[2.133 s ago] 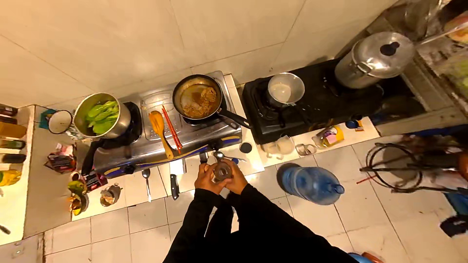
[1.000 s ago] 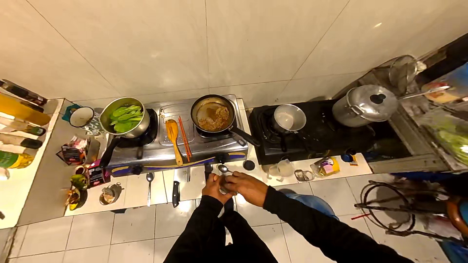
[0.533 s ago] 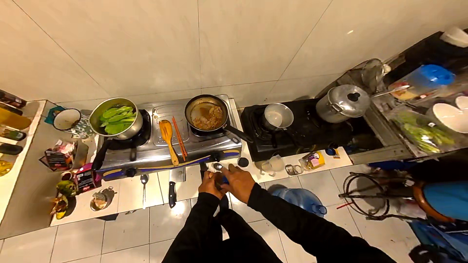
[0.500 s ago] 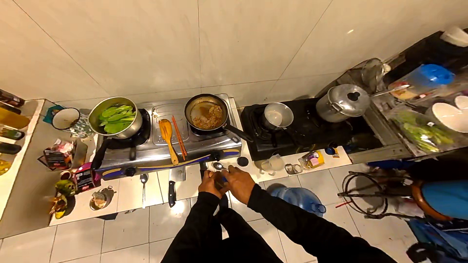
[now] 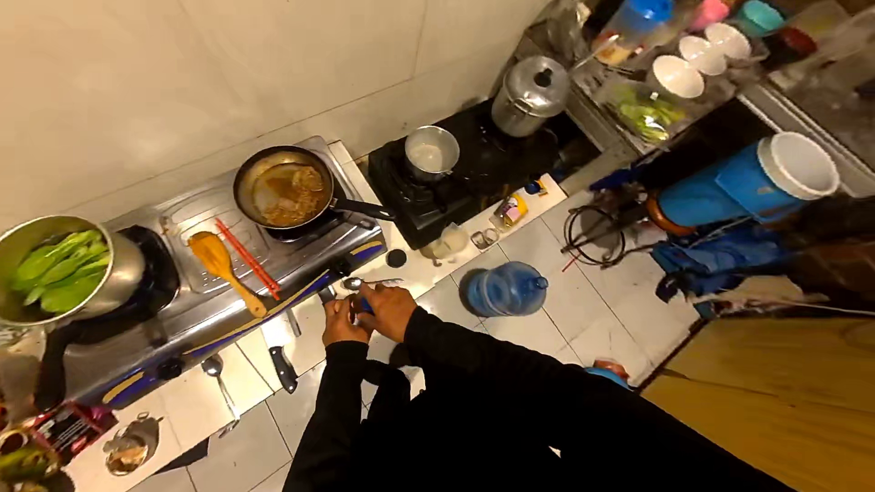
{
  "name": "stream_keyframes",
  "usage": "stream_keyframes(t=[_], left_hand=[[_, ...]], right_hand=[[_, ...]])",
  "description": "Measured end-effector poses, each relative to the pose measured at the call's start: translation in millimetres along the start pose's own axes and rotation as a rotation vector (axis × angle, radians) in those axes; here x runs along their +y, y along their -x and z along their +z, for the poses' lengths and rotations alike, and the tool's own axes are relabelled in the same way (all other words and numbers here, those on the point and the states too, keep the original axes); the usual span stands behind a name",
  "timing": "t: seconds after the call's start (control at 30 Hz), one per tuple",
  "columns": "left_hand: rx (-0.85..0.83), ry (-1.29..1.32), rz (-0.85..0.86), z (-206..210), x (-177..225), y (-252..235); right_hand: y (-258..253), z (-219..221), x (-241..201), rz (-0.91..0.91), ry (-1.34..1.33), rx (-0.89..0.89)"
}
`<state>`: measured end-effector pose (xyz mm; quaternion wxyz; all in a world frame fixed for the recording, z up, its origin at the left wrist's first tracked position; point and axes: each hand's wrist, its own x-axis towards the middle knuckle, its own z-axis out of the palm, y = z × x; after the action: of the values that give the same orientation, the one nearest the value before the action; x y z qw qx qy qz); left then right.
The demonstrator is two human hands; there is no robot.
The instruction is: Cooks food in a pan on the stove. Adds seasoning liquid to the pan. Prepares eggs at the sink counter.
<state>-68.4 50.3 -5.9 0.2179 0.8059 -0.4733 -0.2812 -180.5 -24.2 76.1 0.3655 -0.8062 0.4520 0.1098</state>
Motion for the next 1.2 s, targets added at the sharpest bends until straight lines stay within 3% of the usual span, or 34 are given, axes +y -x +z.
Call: stream_keyframes(t=[0.1, 0.23, 0.37, 0.53, 0.67, 0.83, 1.2], left_hand=[[-0.028, -0.015, 0.018, 2, 3, -2], [0.038, 0.185, 0.112, -1, 5, 4], [0.069, 0.348, 0.147, 11, -6, 31], [-0.102, 0.584, -0.007, 46, 2, 68], [-0.196, 0.678, -0.009, 67, 16, 70], [-0.23, 0.719, 0.004, 78, 39, 62], [-0.302, 0.89, -0.068, 86, 72, 62]], right_hand=[[0, 1, 19, -0.028, -0.066, 0.057], [21, -18, 64, 0.045, -0.228, 0.233], [66, -66, 122, 0.106, -0.315, 0.473], [103, -143, 198, 0.16, -0.165, 0.675], [87, -180, 254, 0.284, -0.087, 0.665], [34, -190, 316, 0.333, -0.123, 0.632], [-62, -133, 379, 0.483, -0.188, 0.333]])
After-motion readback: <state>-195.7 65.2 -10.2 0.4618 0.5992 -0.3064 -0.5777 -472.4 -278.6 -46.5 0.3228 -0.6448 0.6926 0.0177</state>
